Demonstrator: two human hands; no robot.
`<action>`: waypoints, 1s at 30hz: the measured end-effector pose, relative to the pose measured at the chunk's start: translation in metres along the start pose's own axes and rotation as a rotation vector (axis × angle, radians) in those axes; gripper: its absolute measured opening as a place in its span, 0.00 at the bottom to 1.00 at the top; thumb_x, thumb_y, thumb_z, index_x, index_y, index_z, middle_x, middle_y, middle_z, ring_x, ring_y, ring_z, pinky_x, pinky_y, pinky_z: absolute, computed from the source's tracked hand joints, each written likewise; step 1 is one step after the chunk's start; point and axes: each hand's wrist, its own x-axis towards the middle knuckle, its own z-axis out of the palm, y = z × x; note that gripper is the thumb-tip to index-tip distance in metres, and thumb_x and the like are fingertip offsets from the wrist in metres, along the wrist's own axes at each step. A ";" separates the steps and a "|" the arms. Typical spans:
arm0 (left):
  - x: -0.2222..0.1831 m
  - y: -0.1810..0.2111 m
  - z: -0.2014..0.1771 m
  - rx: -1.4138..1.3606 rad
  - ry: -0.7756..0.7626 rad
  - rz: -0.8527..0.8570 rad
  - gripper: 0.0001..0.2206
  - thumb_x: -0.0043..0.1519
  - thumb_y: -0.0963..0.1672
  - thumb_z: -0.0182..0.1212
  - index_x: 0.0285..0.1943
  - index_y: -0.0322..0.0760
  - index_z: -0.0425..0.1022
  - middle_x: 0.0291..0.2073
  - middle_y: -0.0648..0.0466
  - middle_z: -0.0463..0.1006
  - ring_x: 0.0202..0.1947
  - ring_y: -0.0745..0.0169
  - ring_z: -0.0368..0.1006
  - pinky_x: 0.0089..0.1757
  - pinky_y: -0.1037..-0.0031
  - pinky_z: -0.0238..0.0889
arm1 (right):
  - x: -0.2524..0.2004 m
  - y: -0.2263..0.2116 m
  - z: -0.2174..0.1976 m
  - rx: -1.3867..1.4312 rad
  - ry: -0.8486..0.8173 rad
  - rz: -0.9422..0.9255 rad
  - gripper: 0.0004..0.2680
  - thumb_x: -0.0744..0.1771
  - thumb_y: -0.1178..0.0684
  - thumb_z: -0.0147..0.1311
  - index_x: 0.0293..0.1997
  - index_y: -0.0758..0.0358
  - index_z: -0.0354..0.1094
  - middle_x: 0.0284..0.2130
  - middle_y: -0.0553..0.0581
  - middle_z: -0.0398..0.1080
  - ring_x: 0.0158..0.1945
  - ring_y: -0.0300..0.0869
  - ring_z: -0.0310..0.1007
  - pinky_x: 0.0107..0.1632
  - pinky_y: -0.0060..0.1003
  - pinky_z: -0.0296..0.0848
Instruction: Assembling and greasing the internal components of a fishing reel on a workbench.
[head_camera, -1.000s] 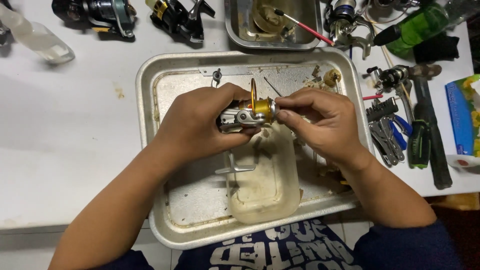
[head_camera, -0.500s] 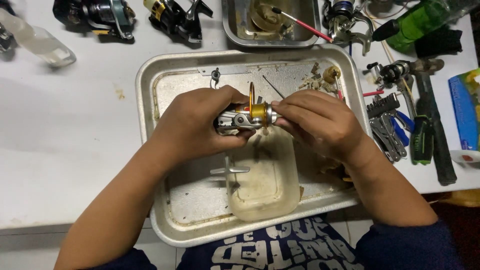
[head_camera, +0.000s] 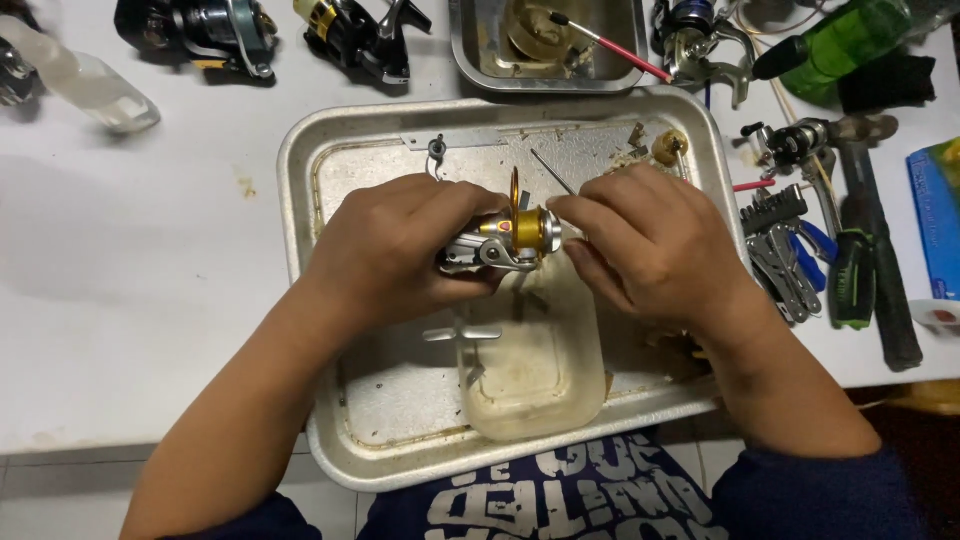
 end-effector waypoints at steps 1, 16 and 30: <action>0.001 0.001 -0.001 -0.014 0.013 0.009 0.24 0.54 0.49 0.80 0.54 0.39 0.74 0.33 0.53 0.80 0.29 0.56 0.74 0.24 0.68 0.64 | -0.002 -0.001 0.001 -0.115 0.014 -0.039 0.08 0.70 0.55 0.54 0.49 0.70 0.72 0.37 0.64 0.72 0.36 0.51 0.71 0.35 0.41 0.69; 0.021 -0.004 -0.011 -0.053 -0.005 0.026 0.22 0.53 0.47 0.78 0.53 0.39 0.74 0.35 0.53 0.81 0.33 0.51 0.75 0.31 0.64 0.64 | 0.007 0.001 -0.030 -0.200 -0.050 -0.072 0.10 0.70 0.53 0.57 0.53 0.69 0.72 0.39 0.62 0.75 0.39 0.49 0.74 0.38 0.39 0.74; 0.095 -0.031 0.000 -0.154 0.043 0.101 0.23 0.54 0.46 0.80 0.52 0.37 0.72 0.37 0.52 0.82 0.34 0.51 0.77 0.36 0.65 0.65 | 0.012 0.086 -0.026 -0.305 0.328 -0.323 0.15 0.73 0.45 0.49 0.47 0.72 0.76 0.36 0.63 0.75 0.35 0.54 0.74 0.34 0.45 0.72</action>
